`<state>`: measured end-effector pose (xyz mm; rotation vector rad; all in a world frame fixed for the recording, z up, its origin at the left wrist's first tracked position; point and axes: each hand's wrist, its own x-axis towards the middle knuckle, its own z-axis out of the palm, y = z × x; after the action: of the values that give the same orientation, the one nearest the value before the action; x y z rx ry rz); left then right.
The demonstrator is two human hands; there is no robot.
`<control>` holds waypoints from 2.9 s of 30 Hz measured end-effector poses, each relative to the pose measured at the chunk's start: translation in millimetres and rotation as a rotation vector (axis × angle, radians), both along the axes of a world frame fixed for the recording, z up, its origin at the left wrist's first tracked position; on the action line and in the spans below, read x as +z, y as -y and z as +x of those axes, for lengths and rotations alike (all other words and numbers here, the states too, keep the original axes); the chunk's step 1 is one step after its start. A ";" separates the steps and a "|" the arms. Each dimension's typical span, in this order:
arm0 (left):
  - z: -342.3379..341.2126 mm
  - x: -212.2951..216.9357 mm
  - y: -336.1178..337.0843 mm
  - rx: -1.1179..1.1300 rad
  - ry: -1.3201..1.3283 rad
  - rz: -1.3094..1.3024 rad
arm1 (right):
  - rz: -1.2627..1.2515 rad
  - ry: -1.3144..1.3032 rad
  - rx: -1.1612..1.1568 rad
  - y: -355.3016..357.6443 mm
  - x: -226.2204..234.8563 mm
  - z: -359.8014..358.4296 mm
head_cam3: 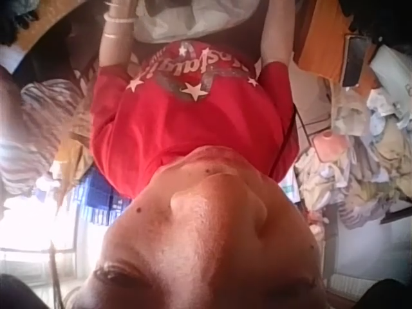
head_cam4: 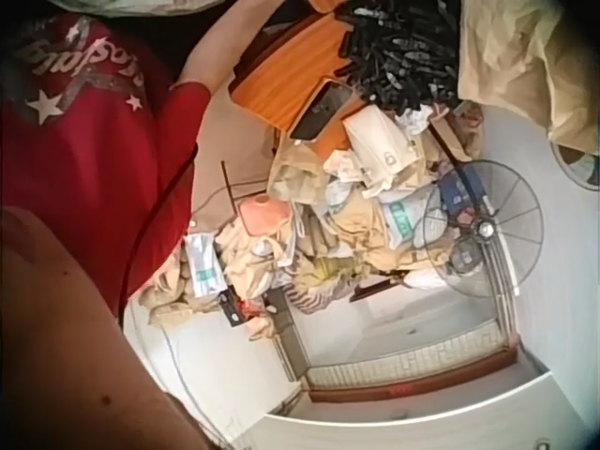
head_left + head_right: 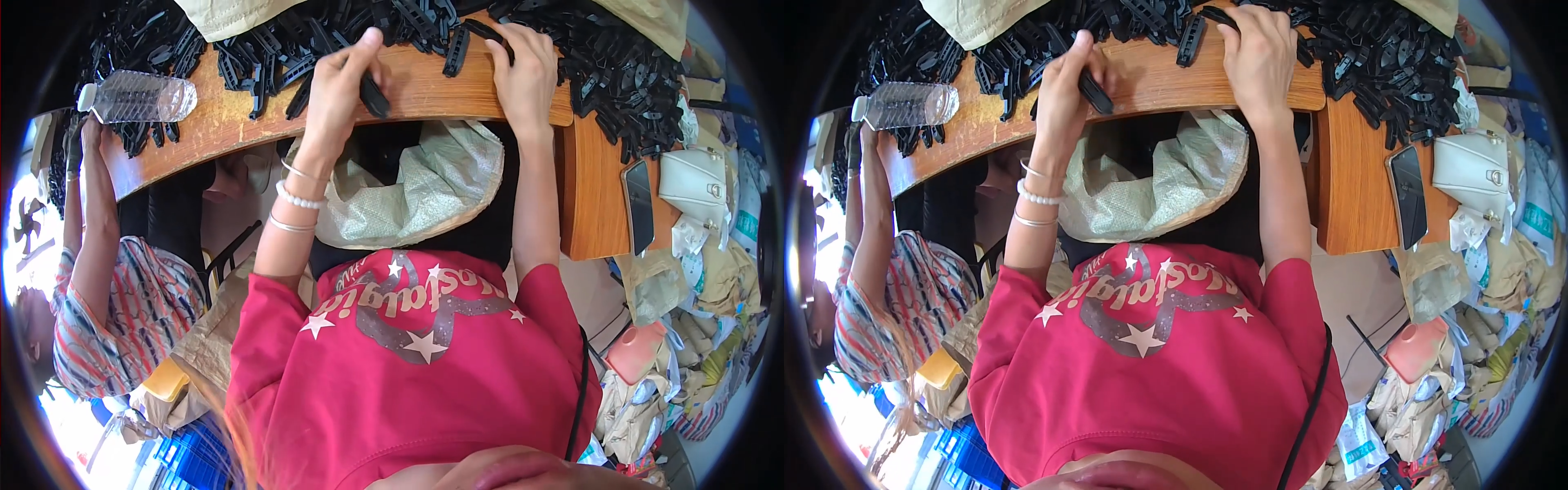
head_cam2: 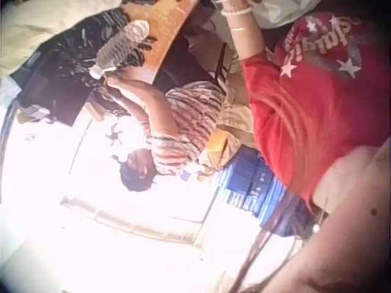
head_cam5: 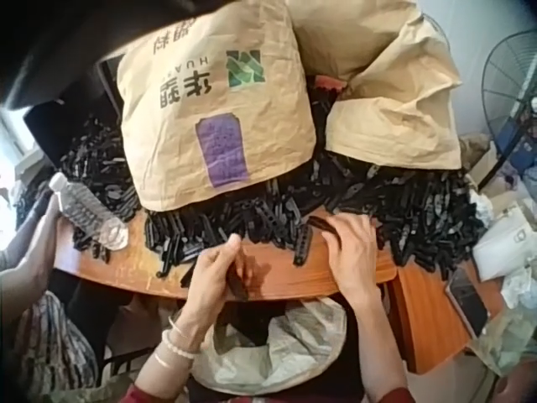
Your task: Assembling small black plastic components by hand at a workbench.
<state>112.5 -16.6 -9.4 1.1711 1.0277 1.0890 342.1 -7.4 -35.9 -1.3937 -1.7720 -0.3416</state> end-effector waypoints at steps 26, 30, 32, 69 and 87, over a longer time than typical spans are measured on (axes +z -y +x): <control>21.7 -4.0 31.3 -0.075 -0.077 -0.138 | -0.678 -1.363 0.599 46.7 4.1 -29.2; 8.8 -6.2 25.9 -0.128 0.032 -0.158 | -0.714 -0.937 0.543 59.4 13.7 -28.3; 5.4 -3.4 25.7 -0.119 0.041 -0.143 | -0.725 -0.897 0.548 67.8 25.9 -34.3; -11.2 11.1 45.0 -0.359 -0.835 0.678 | -0.136 -0.177 -0.157 44.1 -1.6 26.7; 36.5 -23.8 4.1 -0.077 -0.439 0.368 | -0.329 -0.753 0.183 57.2 -0.7 -6.9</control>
<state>149.0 -20.7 -33.2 1.7894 1.1283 1.0071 335.2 -64.6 -36.6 -1.3203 -1.3253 0.5385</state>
